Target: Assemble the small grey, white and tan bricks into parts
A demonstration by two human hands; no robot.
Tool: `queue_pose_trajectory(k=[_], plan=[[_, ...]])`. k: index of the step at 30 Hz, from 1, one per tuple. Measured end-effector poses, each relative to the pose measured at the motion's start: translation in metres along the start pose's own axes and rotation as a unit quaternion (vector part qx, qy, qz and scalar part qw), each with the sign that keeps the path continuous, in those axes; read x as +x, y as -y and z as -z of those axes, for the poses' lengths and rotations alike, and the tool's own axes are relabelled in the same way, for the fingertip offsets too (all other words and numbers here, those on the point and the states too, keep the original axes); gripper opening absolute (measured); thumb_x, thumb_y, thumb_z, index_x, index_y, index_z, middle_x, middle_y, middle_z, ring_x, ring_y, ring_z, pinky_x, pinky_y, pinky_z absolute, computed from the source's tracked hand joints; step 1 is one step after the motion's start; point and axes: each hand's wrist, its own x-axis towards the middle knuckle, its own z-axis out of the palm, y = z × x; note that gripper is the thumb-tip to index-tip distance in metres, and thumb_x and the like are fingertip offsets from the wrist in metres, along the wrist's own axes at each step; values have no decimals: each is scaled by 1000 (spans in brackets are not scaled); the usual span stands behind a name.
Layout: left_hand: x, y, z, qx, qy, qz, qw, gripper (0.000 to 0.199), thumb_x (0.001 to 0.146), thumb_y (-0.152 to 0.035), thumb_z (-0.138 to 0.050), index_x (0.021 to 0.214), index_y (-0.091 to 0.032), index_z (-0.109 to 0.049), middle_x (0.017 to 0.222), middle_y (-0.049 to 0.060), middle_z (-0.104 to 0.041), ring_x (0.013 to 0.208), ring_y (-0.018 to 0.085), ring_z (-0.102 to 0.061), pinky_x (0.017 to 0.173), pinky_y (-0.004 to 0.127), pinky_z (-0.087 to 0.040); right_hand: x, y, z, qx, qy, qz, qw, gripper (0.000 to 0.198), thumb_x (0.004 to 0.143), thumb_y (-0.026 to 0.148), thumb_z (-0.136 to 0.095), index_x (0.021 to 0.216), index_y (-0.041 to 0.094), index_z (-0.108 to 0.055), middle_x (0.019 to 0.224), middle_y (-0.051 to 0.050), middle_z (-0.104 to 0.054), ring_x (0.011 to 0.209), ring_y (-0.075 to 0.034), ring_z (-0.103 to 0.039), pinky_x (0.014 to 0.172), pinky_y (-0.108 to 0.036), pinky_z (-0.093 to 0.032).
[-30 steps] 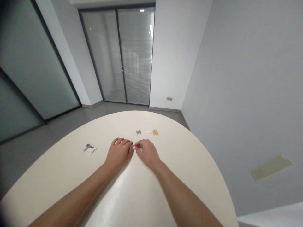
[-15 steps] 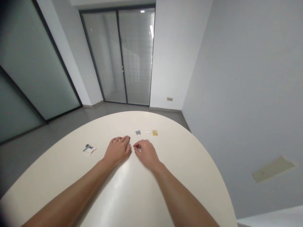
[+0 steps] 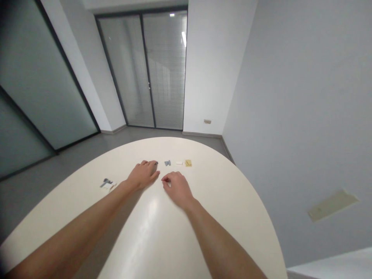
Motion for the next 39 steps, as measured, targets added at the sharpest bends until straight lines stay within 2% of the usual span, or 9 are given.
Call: queue_pose_trajectory(k=[6, 11, 15, 18, 21, 27, 33, 36, 39], plan=[[-5, -1, -1, -9, -34, 21, 999, 42, 95, -39, -43, 128, -15, -53, 129, 16, -62, 118, 32, -55, 94, 44, -43, 0, 0, 1, 0, 1, 1, 1000, 12, 88, 19, -61, 92, 20, -72, 92, -3, -73, 93, -19, -61, 87, -32, -46], [-25, -1, -2, 20, -83, 120, 989, 48, 96, -40, -40, 132, -10, -52, 141, 19, -54, 126, 35, -51, 99, 49, -42, 1, -1, 1, 5, -1, -1, 1000, 12, 88, 18, -62, 92, 20, -72, 93, -3, -73, 92, -19, -61, 86, -31, -46], [-46, 4, 0, 39, -86, 189, 977, 52, 96, -42, -40, 131, -7, -56, 142, 23, -53, 129, 37, -49, 104, 52, -39, 1, -3, 1, 6, 2, -7, 1000, 10, 87, 19, -63, 91, 21, -72, 93, -3, -73, 92, -20, -62, 86, -32, -46], [-60, 5, 2, 46, -90, 223, 970, 55, 95, -44, -39, 133, -8, -56, 146, 23, -49, 133, 39, -44, 108, 58, -34, 2, -3, 2, 6, 4, -5, 1000, 11, 87, 19, -62, 91, 21, -72, 93, -3, -73, 93, -20, -62, 87, -33, -46], [-66, 1, 1, 34, -68, 240, 968, 59, 96, -48, -37, 135, -7, -54, 150, 24, -43, 140, 42, -36, 110, 65, -28, 2, -4, 3, 8, 7, -3, 1000, 11, 88, 19, -62, 91, 21, -72, 93, -3, -73, 94, -20, -62, 88, -33, -46], [-67, -8, -8, 0, -68, 224, 972, 64, 97, -49, -36, 140, -4, -50, 154, 26, -37, 145, 42, -29, 114, 62, -25, 1, -2, 5, 8, 9, -2, 1000, 10, 88, 20, -62, 92, 20, -71, 94, -4, -72, 94, -20, -61, 89, -34, -46], [-63, -9, -16, -48, -100, 156, 981, 58, 97, -44, -41, 139, -5, -50, 152, 25, -40, 145, 39, -31, 116, 57, -28, 2, -3, 6, 8, 13, 0, 1000, 10, 87, 18, -62, 91, 20, -71, 94, -4, -72, 95, -20, -61, 91, -34, -45], [-59, -8, -22, -98, -123, 108, 982, 52, 97, -38, -42, 137, -5, -50, 149, 23, -45, 143, 35, -35, 117, 53, -30, 2, -3, 5, 5, 12, 6, 1000, 11, 87, 18, -62, 91, 20, -71, 93, -3, -72, 95, -20, -61, 91, -34, -45], [-51, -7, -26, -160, -146, 76, 973, 45, 93, -23, -43, 135, -7, -50, 146, 20, -48, 141, 30, -39, 118, 49, -33, 3, -3, 3, 1, 6, 14, 1000, 11, 87, 17, -61, 91, 20, -72, 93, -4, -73, 94, -20, -61, 91, -33, -46]])
